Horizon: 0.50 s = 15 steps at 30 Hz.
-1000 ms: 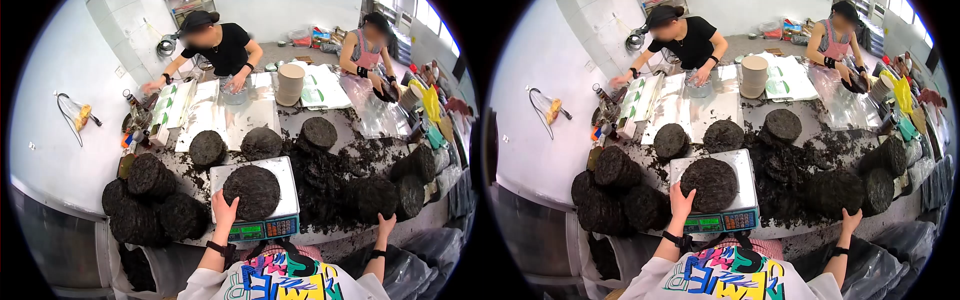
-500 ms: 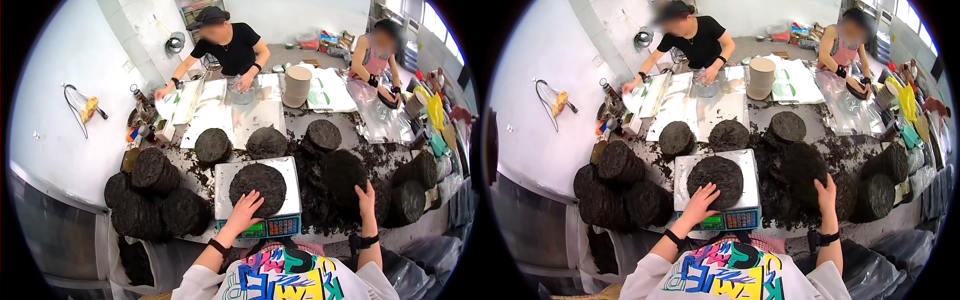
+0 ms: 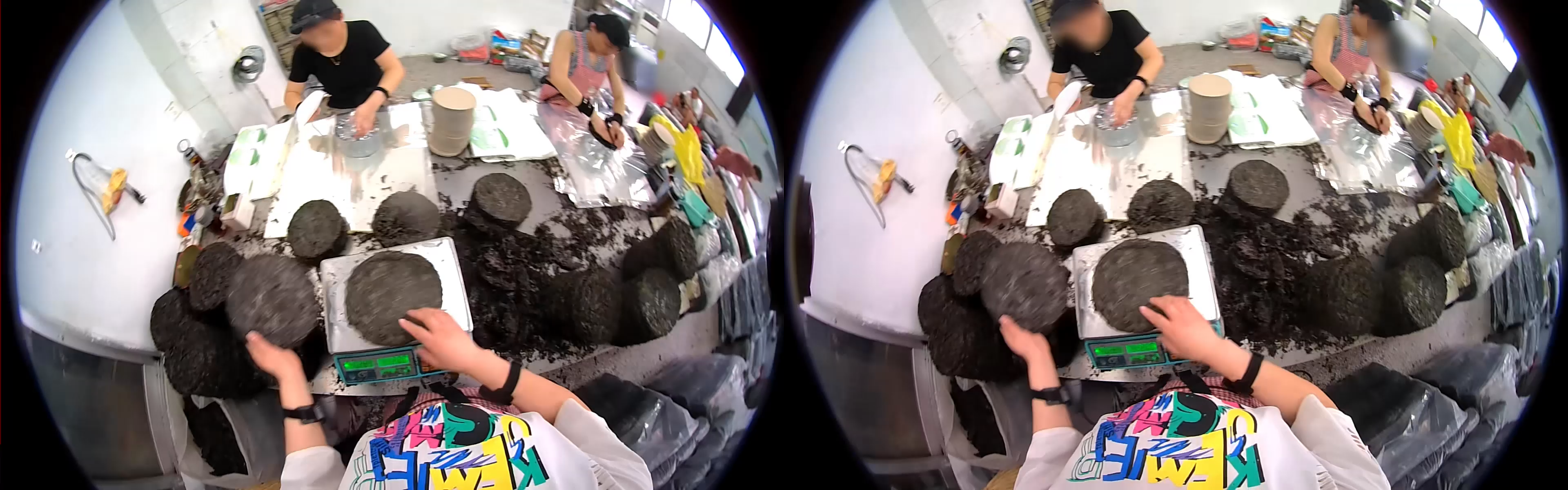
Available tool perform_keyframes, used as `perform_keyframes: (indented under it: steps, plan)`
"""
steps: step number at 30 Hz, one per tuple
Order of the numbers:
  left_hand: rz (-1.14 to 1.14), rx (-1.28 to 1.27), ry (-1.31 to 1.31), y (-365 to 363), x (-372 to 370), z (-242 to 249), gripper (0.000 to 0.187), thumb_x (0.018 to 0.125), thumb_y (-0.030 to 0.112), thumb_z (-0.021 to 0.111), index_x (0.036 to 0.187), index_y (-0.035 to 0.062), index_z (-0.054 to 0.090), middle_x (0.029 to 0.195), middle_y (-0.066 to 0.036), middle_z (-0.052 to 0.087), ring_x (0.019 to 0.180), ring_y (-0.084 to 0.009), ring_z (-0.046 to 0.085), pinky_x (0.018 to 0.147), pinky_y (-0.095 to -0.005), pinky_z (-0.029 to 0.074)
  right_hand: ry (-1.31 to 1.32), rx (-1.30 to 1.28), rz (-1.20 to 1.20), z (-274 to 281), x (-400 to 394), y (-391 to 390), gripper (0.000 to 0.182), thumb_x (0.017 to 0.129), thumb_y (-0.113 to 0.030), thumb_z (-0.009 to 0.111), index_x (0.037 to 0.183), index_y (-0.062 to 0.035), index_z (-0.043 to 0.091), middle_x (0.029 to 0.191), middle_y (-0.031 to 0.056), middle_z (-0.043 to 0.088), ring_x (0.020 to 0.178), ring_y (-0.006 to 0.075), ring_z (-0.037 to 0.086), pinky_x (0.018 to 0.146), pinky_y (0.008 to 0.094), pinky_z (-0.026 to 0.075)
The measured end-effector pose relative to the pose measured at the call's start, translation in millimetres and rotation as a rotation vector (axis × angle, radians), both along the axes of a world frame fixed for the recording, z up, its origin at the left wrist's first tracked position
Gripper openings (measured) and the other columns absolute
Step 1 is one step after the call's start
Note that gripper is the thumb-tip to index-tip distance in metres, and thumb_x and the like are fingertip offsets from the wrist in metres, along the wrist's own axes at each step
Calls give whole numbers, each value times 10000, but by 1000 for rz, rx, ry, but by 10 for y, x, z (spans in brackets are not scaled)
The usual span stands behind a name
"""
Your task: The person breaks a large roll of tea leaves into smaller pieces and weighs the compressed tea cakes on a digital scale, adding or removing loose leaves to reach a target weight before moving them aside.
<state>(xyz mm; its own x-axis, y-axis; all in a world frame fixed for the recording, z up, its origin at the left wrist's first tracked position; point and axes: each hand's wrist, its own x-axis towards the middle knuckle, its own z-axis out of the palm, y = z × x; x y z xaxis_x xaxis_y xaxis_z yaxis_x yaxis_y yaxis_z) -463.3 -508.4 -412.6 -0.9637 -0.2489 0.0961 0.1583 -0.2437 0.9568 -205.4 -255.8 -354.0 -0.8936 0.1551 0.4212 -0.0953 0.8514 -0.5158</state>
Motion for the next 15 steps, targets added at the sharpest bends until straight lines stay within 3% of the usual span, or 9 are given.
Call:
perform_keyframes:
  steps: [2,3,4,5,7,10,13,15]
  plan:
    - [100,48,-103,-561,-182,-240,518,957,360,445,1235,-77,440,1269,-187,480,1092,-300,500,957,-419,400,-15,-73,14,59,154,-30,530,698,-163,673,1201,-70,533,1169,121,537,1068,311,517,944,437,397]
    - [62,100,-155,-876,-264,-419,551,956,364,451,1278,-79,394,1301,-181,457,1123,-312,485,965,-423,396,18,-93,-13,32,243,78,505,692,-141,668,1177,-68,546,1146,115,552,1053,317,520,938,436,397]
    - [170,-88,-295,-988,-177,-341,592,958,378,446,1330,-68,330,1327,-193,433,1151,-325,466,977,-415,385,-14,-46,-123,-40,365,223,487,676,-122,669,1145,-61,555,1124,119,566,1044,319,524,914,428,413]
    - [291,-485,-335,-1035,-74,-227,588,956,349,467,1354,-49,298,1336,-212,416,1170,-325,453,987,-401,375,-19,-71,-254,-275,481,401,461,667,-103,662,1114,-57,561,1105,127,578,1036,329,526,900,430,420]
    - [422,-747,-59,-1232,45,-272,542,947,272,499,1347,-39,309,1322,-219,428,1166,-319,461,994,-391,367,-132,-180,-466,-525,642,804,493,662,-114,678,1126,-25,537,1098,167,565,1056,358,509,930,426,406]
    - [239,-782,97,-1064,298,-101,422,904,64,500,1290,-35,362,1259,-178,471,1139,-265,480,991,-364,369,-367,-93,-492,-867,669,1339,691,623,-169,727,1239,-37,443,1219,175,483,1152,353,454,967,423,392]
    - [76,-703,58,-859,517,-80,469,890,57,521,1320,-8,345,1317,-166,433,1186,-229,450,950,-320,391,-362,-105,-429,-1153,349,1714,904,540,-148,788,1333,-50,366,1332,190,409,1242,344,392,1031,414,355]
    - [-1,-744,81,-790,632,-2,494,899,86,521,1348,9,329,1318,-148,449,1194,-224,451,912,-315,401,-530,-55,-571,-1227,187,1762,994,535,-153,804,1398,-162,310,1429,182,293,1295,356,315,1035,421,354]
